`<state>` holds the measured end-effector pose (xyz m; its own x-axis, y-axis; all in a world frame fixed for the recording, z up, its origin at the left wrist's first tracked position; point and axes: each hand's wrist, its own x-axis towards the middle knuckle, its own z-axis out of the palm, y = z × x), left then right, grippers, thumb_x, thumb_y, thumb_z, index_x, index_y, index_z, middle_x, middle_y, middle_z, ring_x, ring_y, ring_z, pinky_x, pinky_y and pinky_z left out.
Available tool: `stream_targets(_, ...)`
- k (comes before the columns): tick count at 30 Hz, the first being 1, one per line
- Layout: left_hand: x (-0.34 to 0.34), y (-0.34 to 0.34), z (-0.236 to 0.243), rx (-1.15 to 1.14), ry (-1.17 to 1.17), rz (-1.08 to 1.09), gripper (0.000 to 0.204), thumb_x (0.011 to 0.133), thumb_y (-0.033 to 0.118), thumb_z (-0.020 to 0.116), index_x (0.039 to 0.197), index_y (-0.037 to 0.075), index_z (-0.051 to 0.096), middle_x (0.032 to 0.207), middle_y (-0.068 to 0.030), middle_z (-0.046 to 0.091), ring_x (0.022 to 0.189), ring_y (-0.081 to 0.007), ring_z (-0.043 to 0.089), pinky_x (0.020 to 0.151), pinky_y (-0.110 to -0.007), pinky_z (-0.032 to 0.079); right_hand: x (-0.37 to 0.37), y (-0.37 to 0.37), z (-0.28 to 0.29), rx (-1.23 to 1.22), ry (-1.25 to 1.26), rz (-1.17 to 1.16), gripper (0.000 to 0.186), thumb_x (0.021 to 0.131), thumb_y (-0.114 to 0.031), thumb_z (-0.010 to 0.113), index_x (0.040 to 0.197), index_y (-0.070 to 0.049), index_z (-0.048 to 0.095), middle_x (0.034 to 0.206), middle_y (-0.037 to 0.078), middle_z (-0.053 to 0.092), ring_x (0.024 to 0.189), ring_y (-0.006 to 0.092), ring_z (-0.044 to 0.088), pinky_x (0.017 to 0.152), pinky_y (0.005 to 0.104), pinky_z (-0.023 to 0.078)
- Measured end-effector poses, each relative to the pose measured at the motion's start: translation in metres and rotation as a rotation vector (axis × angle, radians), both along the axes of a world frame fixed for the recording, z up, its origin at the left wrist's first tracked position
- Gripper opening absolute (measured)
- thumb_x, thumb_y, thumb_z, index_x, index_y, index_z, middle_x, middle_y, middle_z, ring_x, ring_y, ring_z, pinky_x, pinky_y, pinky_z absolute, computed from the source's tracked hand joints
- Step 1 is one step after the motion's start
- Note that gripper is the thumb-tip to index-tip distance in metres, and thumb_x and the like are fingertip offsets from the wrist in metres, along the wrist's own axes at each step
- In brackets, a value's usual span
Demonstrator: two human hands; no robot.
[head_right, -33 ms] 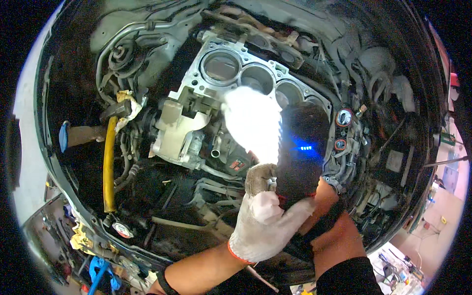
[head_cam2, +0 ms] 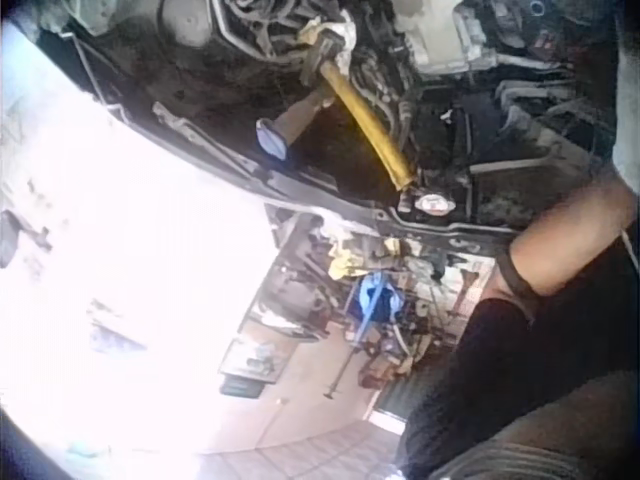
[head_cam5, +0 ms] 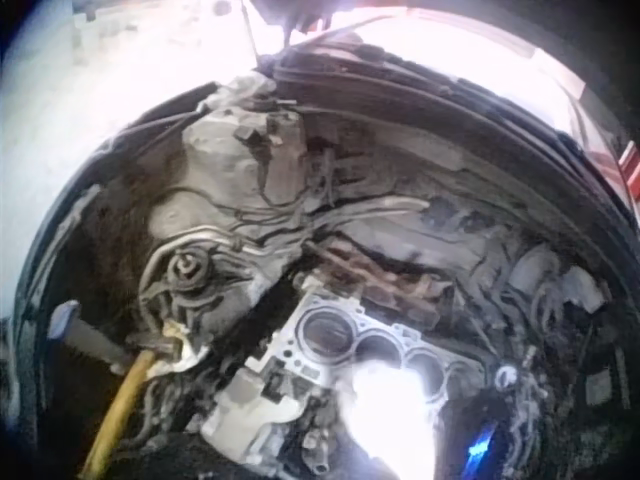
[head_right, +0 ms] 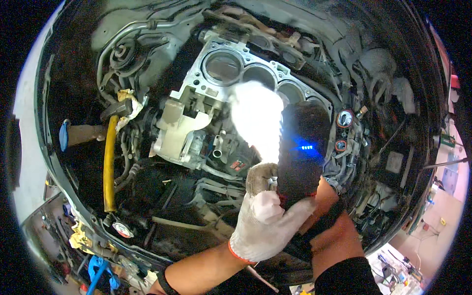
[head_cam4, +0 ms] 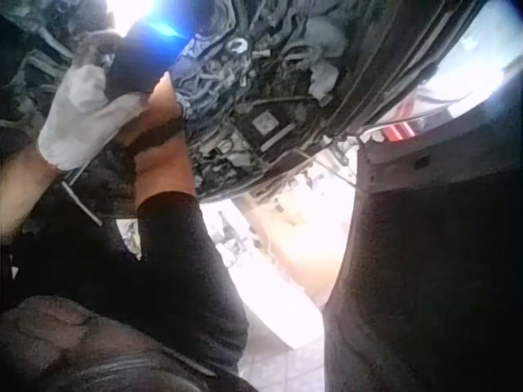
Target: Cleaning and inspecting a disassembled engine cylinder head and engine block.
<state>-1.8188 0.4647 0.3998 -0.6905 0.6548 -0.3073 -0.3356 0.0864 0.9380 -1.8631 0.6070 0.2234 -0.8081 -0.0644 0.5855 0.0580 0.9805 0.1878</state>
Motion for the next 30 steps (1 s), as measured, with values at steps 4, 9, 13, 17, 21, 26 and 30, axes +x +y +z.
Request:
stream_targets(4,-0.007,-0.008,0.002,-0.011,-0.093,0.114,0.028,0.088,0.016,0.078,0.115,0.007,0.074,0.118,-0.0186,0.061,0.115,-0.0362,0.056,0.096,-0.045,0.050,-0.046,-0.033,0.052,-0.626,-0.283,0.124,0.013,0.087,-0.025,0.069,0.092,-0.013,0.073,0.087,0.009,0.070,0.082,0.0283,0.070,0.074,0.0406,0.056)
stream_targets(9,-0.003,-0.002,-0.006,0.054,0.200,0.194,0.029,0.087,0.015,0.079,0.115,0.006,0.074,0.117,-0.0209,0.059,0.113,-0.0371,0.056,0.094,-0.045,0.051,-0.052,-0.028,0.067,-0.749,-0.194,0.073,0.014,0.089,-0.023,0.070,0.099,-0.014,0.075,0.093,0.008,0.072,0.086,0.0298,0.071,0.077,0.0425,0.057)
stream_targets(13,-0.005,-0.005,-0.001,0.060,0.052,0.126,0.029,0.087,0.014,0.079,0.114,0.008,0.074,0.118,-0.0208,0.059,0.112,-0.0373,0.055,0.093,-0.046,0.050,-0.057,-0.029,0.074,-0.598,-0.455,0.204,0.014,0.089,-0.021,0.068,0.100,-0.014,0.076,0.095,0.010,0.072,0.088,0.0305,0.071,0.078,0.0419,0.058)
stream_targets(17,-0.004,-0.006,-0.007,0.103,0.092,0.113,0.029,0.086,0.013,0.078,0.114,0.009,0.074,0.120,-0.0206,0.058,0.112,-0.0383,0.055,0.094,-0.046,0.050,-0.062,-0.027,0.052,-0.553,-0.398,0.078,0.015,0.092,-0.020,0.066,0.099,-0.012,0.077,0.097,0.010,0.073,0.091,0.0309,0.071,0.080,0.0404,0.058)
stream_targets(21,-0.007,-0.008,0.002,0.092,-0.026,0.101,0.029,0.086,0.012,0.077,0.114,0.009,0.073,0.119,-0.0205,0.058,0.113,-0.0393,0.054,0.095,-0.046,0.049,-0.059,-0.022,0.063,-0.685,-0.506,0.270,0.015,0.090,-0.019,0.068,0.097,-0.010,0.078,0.095,0.013,0.074,0.086,0.0303,0.072,0.078,0.0382,0.059)
stream_targets(26,-0.007,-0.006,0.003,0.091,0.013,0.086,0.028,0.088,0.013,0.075,0.115,0.007,0.072,0.118,-0.0216,0.058,0.111,-0.0397,0.055,0.094,-0.047,0.049,-0.058,0.020,0.050,-0.584,-0.565,-0.142,0.019,0.093,-0.024,0.069,0.106,-0.012,0.077,0.099,0.014,0.075,0.094,0.0321,0.072,0.086,0.0407,0.056)
stream_targets(30,-0.008,-0.004,0.002,0.099,-0.094,0.096,0.026,0.087,0.013,0.076,0.112,0.005,0.073,0.115,-0.0201,0.061,0.109,-0.0390,0.056,0.092,-0.046,0.049,-0.049,0.020,0.047,-0.891,-0.576,-0.150,0.023,0.095,-0.025,0.066,0.111,-0.012,0.075,0.105,0.016,0.075,0.102,0.0333,0.071,0.092,0.0414,0.054)
